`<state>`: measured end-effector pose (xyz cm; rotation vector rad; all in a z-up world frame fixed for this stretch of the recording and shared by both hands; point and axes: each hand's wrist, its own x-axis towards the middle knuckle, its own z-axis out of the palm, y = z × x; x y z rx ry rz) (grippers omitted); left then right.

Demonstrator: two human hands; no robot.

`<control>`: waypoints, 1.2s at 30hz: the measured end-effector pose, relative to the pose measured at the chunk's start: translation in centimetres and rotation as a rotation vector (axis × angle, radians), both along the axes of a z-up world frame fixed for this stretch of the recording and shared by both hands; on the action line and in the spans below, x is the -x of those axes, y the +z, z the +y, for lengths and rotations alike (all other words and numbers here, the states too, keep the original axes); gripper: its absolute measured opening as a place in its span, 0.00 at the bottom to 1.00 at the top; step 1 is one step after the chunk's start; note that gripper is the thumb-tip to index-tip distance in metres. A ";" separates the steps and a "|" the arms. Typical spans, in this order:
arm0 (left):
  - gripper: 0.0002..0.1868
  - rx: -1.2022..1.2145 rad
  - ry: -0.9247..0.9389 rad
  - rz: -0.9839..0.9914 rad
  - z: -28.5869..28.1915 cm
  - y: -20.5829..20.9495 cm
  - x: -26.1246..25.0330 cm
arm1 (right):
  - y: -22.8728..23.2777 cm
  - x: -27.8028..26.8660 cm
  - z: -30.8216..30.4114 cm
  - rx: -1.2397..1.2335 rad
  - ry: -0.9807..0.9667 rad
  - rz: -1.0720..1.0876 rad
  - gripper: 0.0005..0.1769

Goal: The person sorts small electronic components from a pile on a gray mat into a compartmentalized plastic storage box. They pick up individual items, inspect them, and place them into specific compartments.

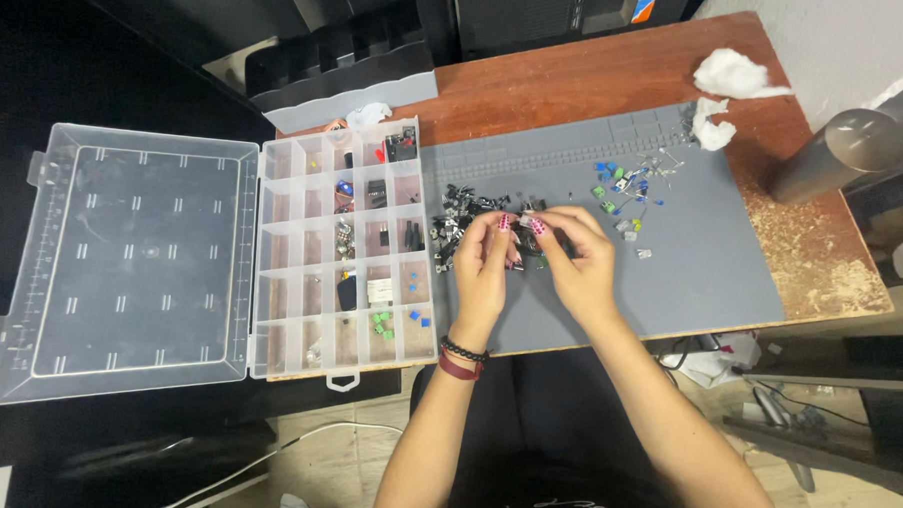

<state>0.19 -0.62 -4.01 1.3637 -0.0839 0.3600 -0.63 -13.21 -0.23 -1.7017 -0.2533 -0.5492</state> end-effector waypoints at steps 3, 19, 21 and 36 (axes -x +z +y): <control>0.10 0.003 -0.022 0.001 0.0 0.7 0.1 | -0.7 -0.3 -0.1 -0.030 -0.003 0.007 0.06; 0.13 -0.051 -0.117 -0.042 0.3 3.2 0.6 | -1.2 -0.8 -0.2 -0.009 0.021 0.007 0.05; 0.13 -0.044 -0.126 -0.030 0.3 3.4 0.6 | -1.3 -0.9 -0.2 -0.016 0.023 0.017 0.05; 0.08 -0.083 0.111 -0.028 0.8 2.5 0.0 | -1.2 -0.9 -0.2 -0.025 0.006 0.050 0.13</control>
